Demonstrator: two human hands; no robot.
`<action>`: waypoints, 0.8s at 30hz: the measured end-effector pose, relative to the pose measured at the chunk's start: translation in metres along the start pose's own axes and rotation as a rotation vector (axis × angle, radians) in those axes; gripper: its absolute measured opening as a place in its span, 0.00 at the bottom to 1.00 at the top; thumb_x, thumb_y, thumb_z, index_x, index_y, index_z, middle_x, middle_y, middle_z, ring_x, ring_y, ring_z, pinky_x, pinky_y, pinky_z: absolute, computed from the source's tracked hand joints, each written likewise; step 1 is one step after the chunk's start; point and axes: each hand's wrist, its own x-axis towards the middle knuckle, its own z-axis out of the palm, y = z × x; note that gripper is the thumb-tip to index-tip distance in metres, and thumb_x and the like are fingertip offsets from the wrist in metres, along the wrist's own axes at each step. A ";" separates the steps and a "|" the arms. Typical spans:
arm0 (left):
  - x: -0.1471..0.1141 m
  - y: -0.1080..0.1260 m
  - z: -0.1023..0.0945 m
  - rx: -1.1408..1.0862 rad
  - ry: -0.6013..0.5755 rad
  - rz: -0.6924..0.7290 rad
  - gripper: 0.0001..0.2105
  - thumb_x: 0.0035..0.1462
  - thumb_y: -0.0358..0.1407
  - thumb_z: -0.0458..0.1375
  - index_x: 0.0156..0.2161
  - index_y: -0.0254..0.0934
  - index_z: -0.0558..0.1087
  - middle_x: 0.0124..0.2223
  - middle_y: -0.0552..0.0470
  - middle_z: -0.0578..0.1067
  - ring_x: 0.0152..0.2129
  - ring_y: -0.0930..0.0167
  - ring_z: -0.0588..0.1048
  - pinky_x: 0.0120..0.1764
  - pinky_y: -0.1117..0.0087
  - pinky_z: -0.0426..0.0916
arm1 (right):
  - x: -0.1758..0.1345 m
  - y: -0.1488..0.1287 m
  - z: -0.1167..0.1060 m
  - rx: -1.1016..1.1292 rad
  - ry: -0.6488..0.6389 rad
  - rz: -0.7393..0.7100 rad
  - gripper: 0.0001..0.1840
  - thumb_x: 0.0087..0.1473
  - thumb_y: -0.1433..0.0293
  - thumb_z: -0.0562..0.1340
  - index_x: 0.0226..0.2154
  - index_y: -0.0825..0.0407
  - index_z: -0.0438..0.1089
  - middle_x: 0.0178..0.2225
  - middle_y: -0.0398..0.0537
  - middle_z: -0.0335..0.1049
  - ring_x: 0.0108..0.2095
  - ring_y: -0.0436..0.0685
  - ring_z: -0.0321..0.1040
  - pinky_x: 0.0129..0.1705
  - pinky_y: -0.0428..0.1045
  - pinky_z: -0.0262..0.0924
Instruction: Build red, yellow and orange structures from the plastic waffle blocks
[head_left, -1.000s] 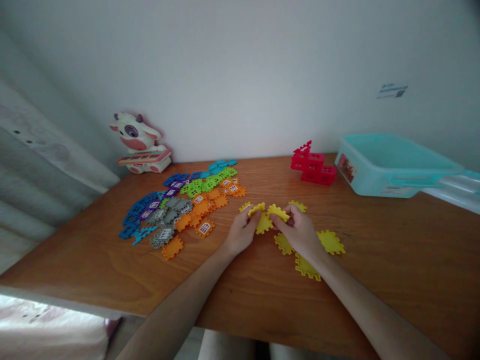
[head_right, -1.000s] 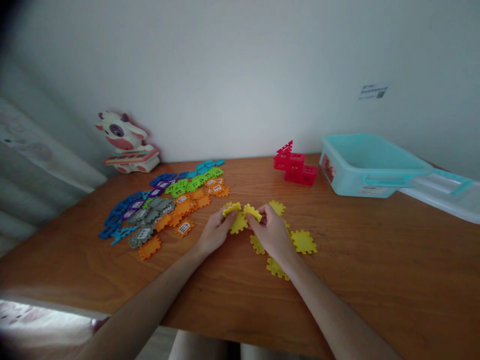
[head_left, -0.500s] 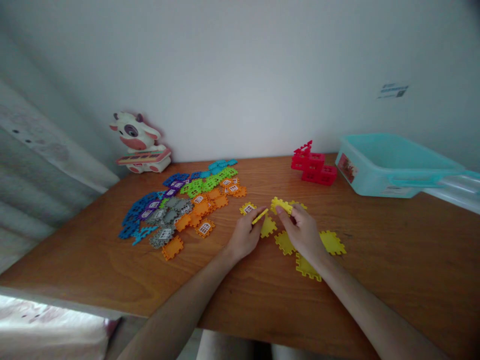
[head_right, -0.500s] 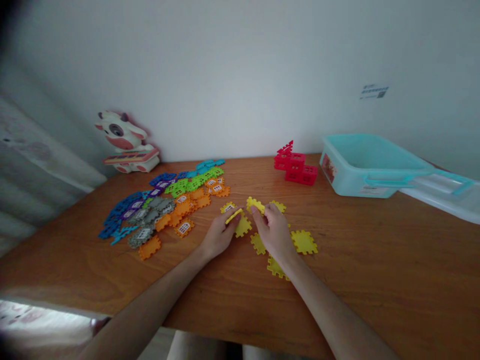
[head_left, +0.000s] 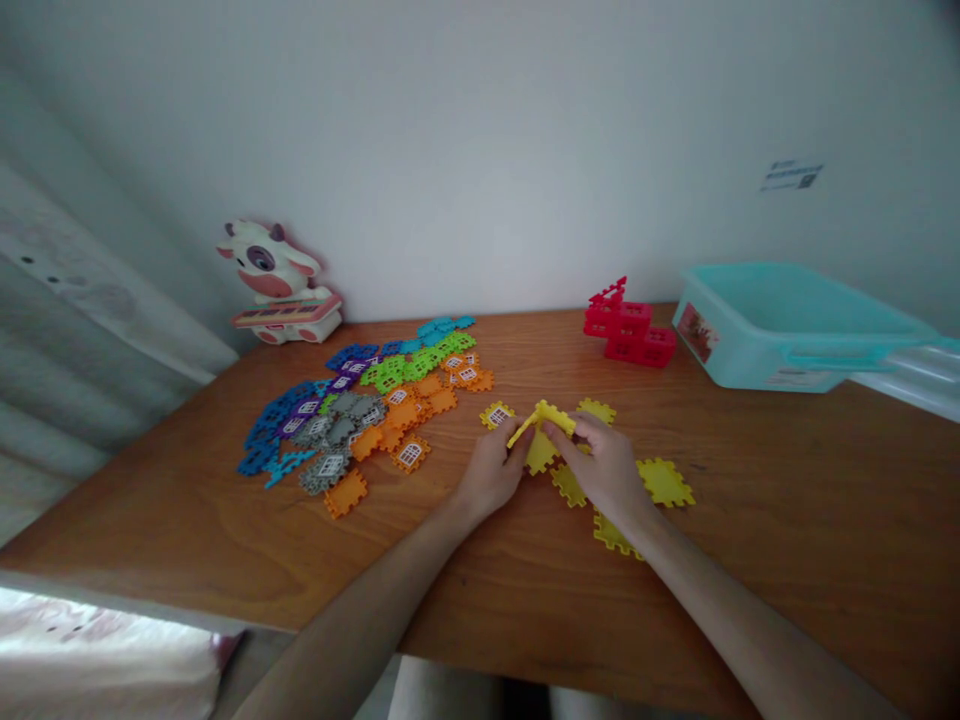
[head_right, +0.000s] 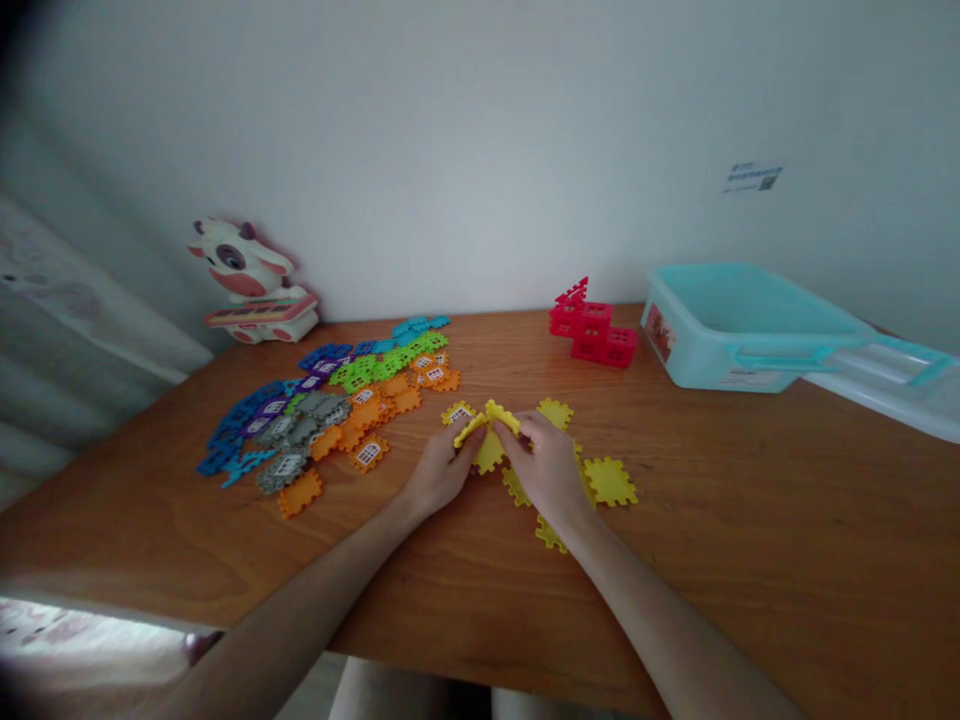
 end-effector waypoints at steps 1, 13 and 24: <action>0.000 0.000 0.000 -0.001 0.003 0.006 0.18 0.69 0.47 0.49 0.47 0.35 0.74 0.34 0.51 0.77 0.27 0.72 0.72 0.31 0.73 0.65 | -0.001 0.000 0.001 -0.004 -0.003 0.002 0.17 0.63 0.56 0.60 0.31 0.49 0.76 0.30 0.48 0.75 0.31 0.58 0.72 0.35 0.51 0.65; -0.003 0.000 0.000 0.077 0.039 0.104 0.17 0.70 0.41 0.48 0.52 0.38 0.76 0.43 0.48 0.82 0.37 0.67 0.78 0.45 0.67 0.72 | -0.004 -0.001 0.004 -0.154 -0.070 -0.106 0.11 0.64 0.67 0.58 0.35 0.49 0.76 0.35 0.52 0.77 0.35 0.61 0.75 0.40 0.55 0.68; -0.005 -0.001 -0.001 0.082 0.078 0.095 0.16 0.69 0.38 0.49 0.52 0.37 0.77 0.43 0.47 0.82 0.39 0.66 0.79 0.47 0.66 0.72 | -0.009 -0.002 0.005 -0.257 -0.128 -0.275 0.14 0.63 0.74 0.57 0.45 0.49 0.76 0.37 0.52 0.75 0.37 0.60 0.75 0.41 0.54 0.70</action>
